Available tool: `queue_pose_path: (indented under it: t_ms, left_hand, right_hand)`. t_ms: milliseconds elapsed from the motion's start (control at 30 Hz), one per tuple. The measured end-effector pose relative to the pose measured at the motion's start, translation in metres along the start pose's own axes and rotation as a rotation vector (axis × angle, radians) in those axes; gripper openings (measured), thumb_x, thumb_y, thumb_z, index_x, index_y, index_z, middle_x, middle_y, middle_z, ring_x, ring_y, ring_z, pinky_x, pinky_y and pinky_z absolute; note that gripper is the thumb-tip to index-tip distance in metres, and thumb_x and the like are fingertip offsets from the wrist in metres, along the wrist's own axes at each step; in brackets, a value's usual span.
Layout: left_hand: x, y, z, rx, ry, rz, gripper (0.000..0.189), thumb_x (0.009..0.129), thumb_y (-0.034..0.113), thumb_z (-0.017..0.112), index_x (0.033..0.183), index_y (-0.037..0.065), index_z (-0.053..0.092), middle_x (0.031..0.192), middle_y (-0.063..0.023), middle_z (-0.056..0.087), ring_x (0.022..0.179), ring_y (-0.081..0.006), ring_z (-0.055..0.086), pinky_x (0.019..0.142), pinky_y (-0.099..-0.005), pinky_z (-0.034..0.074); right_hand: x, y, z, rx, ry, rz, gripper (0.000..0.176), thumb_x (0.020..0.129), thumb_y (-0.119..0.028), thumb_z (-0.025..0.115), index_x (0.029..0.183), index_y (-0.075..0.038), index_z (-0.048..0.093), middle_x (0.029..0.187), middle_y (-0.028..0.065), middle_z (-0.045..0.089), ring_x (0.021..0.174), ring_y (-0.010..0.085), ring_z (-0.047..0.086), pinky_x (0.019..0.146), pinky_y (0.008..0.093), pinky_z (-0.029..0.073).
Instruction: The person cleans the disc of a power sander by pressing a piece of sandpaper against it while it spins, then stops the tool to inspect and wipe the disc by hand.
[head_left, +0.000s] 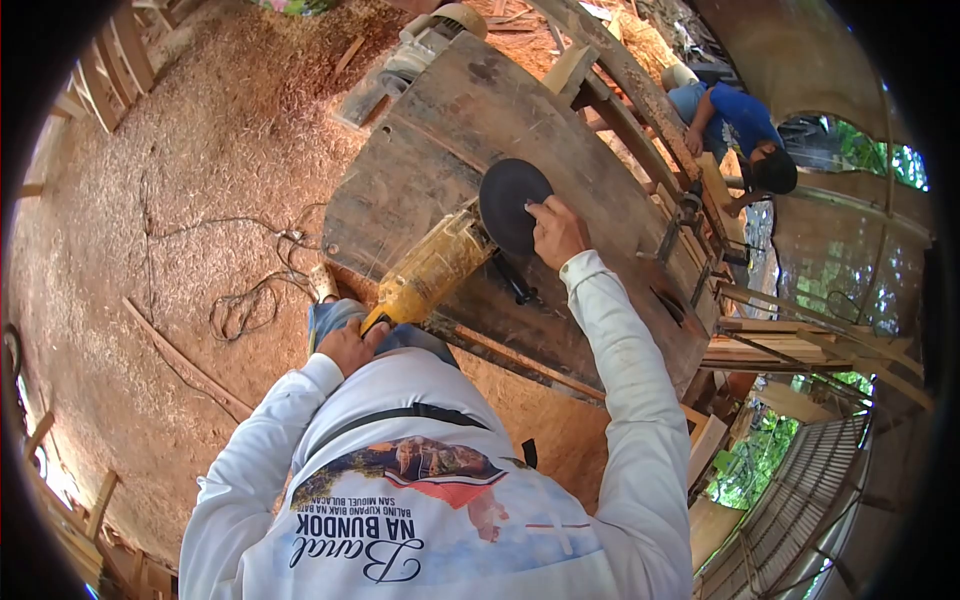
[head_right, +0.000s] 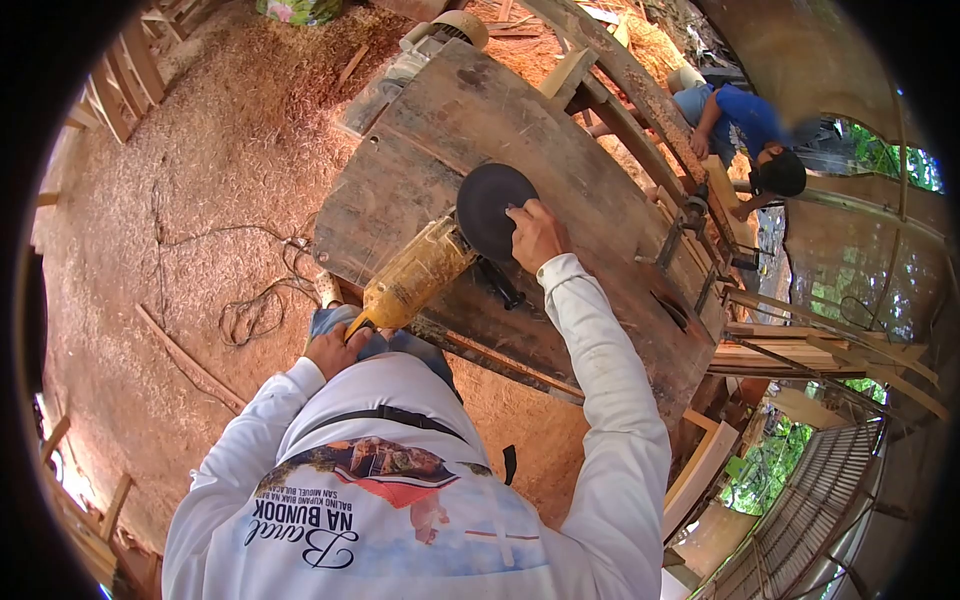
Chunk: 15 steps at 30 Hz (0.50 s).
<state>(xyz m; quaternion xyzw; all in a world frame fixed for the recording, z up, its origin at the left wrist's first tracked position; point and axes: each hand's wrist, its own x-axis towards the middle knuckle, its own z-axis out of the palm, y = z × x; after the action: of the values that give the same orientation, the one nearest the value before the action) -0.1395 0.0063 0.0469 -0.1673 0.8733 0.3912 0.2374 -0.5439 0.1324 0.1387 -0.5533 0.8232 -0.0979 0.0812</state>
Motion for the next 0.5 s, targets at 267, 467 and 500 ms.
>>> queue_pose_path:
  t_ms: [267,467,500]
  left_hand:
    - [0.009,-0.011,0.015,-0.140,-0.027,-0.153,0.061,0.105,0.060,0.032,0.138,0.014,0.055,0.118,-0.0374,0.059,0.095,-0.0525,0.066,0.086,-0.0541,0.053]
    - [0.004,-0.003,0.002,-0.146,-0.024,-0.128,0.065,0.104,0.063,0.032,0.137,0.013,0.055,0.120,-0.0346,0.060,0.100,-0.0523,0.065,0.088,-0.0543,0.052]
    - [0.003,0.000,-0.003,-0.122,-0.031,-0.111,0.062,0.105,0.062,0.031,0.138,0.016,0.055,0.121,-0.0338,0.060,0.100,-0.0521,0.065,0.088,-0.0542,0.052]
  right_hand:
    - [0.004,-0.007,-0.005,-0.027,-0.019,0.006,0.028,0.081,-0.001,0.063,0.106,-0.006,0.075,0.094,0.0129,0.064,0.095,0.0332,0.064,0.083,0.0449,0.054]
    - [0.005,0.001,0.000,0.018,0.002,0.006,0.026,0.079,0.000,0.062,0.101,-0.005,0.075,0.093,0.0132,0.064,0.092,0.0345,0.065,0.081,0.0450,0.055]
    - [0.006,0.000,-0.001,0.030,0.006,0.008,0.026,0.079,0.000,0.062,0.100,-0.005,0.075,0.092,0.0132,0.064,0.091,0.0346,0.065,0.080,0.0450,0.055]
